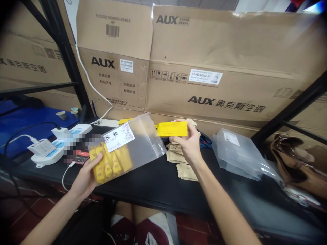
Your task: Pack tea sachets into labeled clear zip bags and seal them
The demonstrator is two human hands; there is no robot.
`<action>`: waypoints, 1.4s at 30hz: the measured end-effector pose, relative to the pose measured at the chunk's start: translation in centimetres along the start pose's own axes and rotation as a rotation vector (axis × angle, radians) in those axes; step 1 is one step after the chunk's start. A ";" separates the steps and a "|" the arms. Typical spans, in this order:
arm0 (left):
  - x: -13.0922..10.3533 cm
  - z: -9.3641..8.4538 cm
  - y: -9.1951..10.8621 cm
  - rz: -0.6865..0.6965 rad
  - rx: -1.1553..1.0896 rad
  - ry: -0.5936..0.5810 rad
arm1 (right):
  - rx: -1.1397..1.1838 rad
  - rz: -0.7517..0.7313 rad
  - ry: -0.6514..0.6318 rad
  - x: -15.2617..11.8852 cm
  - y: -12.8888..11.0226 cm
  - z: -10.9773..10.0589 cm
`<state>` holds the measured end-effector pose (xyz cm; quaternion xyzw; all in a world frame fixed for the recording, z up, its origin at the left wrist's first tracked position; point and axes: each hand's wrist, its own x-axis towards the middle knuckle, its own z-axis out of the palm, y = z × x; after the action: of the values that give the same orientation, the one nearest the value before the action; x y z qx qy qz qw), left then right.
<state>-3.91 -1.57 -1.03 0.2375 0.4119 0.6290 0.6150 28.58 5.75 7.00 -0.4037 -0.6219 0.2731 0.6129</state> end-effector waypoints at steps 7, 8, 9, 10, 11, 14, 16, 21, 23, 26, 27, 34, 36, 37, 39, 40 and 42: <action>0.1 -0.1 -0.4 -0.007 0.076 -0.016 | 0.125 0.173 -0.401 -1.0 -2.4 0.3; 0.0 -0.1 -0.4 -0.003 0.089 -0.018 | 0.046 0.198 -0.496 -1.1 -2.7 0.9; 0.0 -0.1 -0.4 0.004 0.106 -0.021 | -0.038 0.209 -0.576 -1.2 -3.0 1.6; -0.1 -0.1 -0.5 0.012 0.125 -0.027 | -0.107 0.208 -0.640 -1.4 -3.3 2.4; -0.2 0.0 -0.5 0.018 0.144 -0.036 | -0.159 0.203 -0.696 -1.6 -3.5 3.3; -0.3 -0.1 -0.5 0.021 0.172 -0.047 | -0.217 0.160 -0.858 -2.0 -3.9 5.8; -0.2 -0.2 -0.5 0.015 0.158 -0.032 | -0.218 0.110 -0.928 -1.8 -4.0 6.6; 0.1 -0.3 -0.5 -0.018 0.106 -0.022 | -0.173 0.172 -1.073 -0.2 -4.8 5.7; 0.1 -0.3 -0.5 -0.011 0.086 -0.029 | -0.196 0.224 -1.142 0.3 -5.4 5.0; 0.0 -0.2 -0.4 -0.018 0.043 -0.014 | -0.122 0.185 -1.240 1.0 -5.9 3.8; 0.0 -0.2 -0.4 -0.028 0.017 0.002 | -0.069 0.142 -1.167 1.5 -5.7 3.4; 0.4 0.5 0.1 -0.015 -0.195 0.167 | -0.561 -0.249 -0.152 5.1 3.4 3.8; 0.4 0.9 0.2 0.061 -0.243 0.222 | -0.662 -0.275 -0.290 5.1 6.3 5.0; 0.5 1.1 0.3 0.098 -0.260 0.237 | -0.687 -0.290 -0.358 5.0 7.5 5.6; 0.5 1.3 0.4 0.139 -0.273 0.239 | -0.755 -0.322 -0.470 4.9 9.3 6.7; 0.5 1.3 0.5 0.138 -0.270 0.232 | -0.789 -0.334 -0.509 4.9 9.9 7.1; 0.6 1.1 0.5 0.109 -0.254 0.219 | -0.853 -0.353 -0.562 5.1 10.6 7.7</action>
<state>-3.37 -0.67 -0.13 0.1098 0.3800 0.7306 0.5566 23.24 16.84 0.15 -0.4175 -0.8759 -0.0133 0.2414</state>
